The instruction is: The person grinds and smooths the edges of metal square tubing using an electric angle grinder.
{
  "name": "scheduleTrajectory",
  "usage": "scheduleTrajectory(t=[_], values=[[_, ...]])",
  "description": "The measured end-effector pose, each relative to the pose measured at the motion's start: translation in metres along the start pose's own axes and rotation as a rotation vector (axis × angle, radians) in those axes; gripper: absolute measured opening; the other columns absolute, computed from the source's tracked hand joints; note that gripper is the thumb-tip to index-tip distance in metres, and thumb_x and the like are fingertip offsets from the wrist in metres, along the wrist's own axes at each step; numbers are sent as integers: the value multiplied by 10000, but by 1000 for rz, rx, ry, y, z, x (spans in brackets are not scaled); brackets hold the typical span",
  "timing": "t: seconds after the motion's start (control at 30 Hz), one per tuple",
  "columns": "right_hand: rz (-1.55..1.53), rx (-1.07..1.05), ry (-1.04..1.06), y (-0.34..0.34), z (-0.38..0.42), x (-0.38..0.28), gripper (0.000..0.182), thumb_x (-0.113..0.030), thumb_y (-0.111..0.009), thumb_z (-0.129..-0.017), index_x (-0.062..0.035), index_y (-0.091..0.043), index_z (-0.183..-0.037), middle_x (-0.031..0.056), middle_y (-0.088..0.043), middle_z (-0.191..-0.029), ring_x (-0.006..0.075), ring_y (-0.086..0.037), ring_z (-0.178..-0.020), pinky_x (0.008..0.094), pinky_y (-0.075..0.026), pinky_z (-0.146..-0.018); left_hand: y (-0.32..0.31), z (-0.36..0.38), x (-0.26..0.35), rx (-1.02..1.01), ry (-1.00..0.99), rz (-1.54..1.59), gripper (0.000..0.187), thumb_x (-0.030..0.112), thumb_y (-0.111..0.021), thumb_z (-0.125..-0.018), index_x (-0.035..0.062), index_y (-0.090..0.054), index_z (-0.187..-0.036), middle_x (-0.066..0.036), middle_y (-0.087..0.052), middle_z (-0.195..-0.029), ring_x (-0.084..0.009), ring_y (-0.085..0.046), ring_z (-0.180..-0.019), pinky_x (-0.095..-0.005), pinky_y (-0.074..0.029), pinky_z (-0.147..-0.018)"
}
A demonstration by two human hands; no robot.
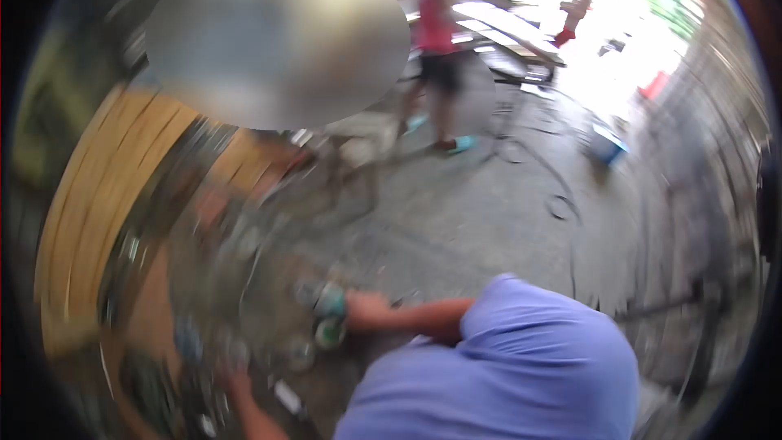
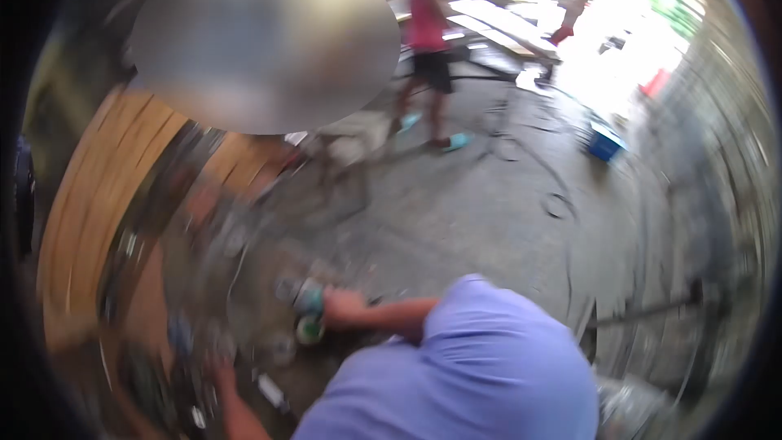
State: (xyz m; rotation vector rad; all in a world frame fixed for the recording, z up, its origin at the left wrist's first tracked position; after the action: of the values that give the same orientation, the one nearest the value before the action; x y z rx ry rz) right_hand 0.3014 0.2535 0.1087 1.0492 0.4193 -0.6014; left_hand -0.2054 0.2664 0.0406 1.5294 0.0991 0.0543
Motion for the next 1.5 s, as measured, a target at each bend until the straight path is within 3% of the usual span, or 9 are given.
scheduleTrajectory(t=[0.13,0.2,0.23,0.4,0.6,0.97,1.3,1.4,1.5], values=[[125,30,6,-7,-5,-1,654,-461,-800,-775,-22,-569,-1201,235,-715,-1049,420,-683,-1034,505,-545,-869,-11,26,5,178,-117,-118,390,376,-602,-954,122,-676,-1241,-192,-628,-1319,-455,-560,-1216,-563,-440,-1044],[139,25,-17,3,5,-26,683,-457,-786,-781,2,-541,-1223,283,-690,-1106,472,-655,-1050,522,-528,-879,31,38,28,143,378,66,493,469,-575,-951,139,-638,-1311,-171,-618,-1334,-422,-552,-1238,-574,-425,-1053],[179,76,39,-1,3,-27,635,-457,-772,-788,-8,-544,-1174,281,-691,-1084,474,-658,-1026,532,-530,-861,28,47,28,311,370,-23,512,495,-571,-948,142,-631,-1314,-164,-606,-1343,-399,-533,-1264,-564,-422,-1045],[296,151,53,-8,-2,-25,619,-446,-758,-783,-2,-534,-1152,295,-686,-1068,486,-648,-1034,546,-514,-888,51,67,32,-118,878,149,530,480,-612,-924,188,-594,-1366,-128,-519,-1450,-378,-529,-1256,-562,-397,-1024],[332,167,32,-10,-10,-27,665,-428,-767,-767,1,-526,-1214,304,-681,-1085,485,-640,-1064,538,-509,-910,57,25,-11,210,582,85,542,419,-668,-898,273,-568,-1411,-46,-443,-1542,-347,-422,-1372,-577,-359,-1066],[334,198,-4,-13,-9,-31,689,-393,-792,-758,-16,-527,-1271,292,-686,-1088,477,-646,-1059,534,-510,-910,64,0,-100,-237,499,46,569,406,-678,-841,223,-590,-1372,-30,-559,-1425,-324,-407,-1407,-616,-315,-1122],[185,98,-131,1,5,-39,655,-430,-770,-769,-46,-547,-1250,262,-696,-1103,461,-656,-1056,507,-527,-911,51,-57,-111,-412,320,30,1109,523,-882,-662,92,-369,-1545,-182,-374,-1595,-348,-410,-1442,-473,-368,-1174],[118,86,-110,15,10,-41,637,-423,-772,-767,-46,-551,-1231,231,-686,-1147,420,-663,-1081,497,-533,-913,-22,-97,-199,-331,243,341,927,466,-858,-726,23,-474,-1444,-240,-553,-1415,-380,-527,-1319,-482,-418,-1102],[88,75,-83,12,15,-39,602,-412,-767,-771,-44,-563,-1202,217,-688,-1134,408,-668,-1076,494,-539,-906,65,-91,-165,-126,514,495,513,226,-699,-867,-26,-559,-1291,-240,-622,-1236,-407,-583,-1165,-484,-454,-1009]])
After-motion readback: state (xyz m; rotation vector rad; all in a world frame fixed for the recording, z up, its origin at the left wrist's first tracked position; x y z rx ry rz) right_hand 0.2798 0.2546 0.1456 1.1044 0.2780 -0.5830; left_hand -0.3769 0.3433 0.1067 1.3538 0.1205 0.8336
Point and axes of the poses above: each hand's wrist, its own z-axis away from the middle knuckle, its own y-axis out of the back of the hand, x = y × z, the point moved 3 cm from there along -z, towards the middle knuckle
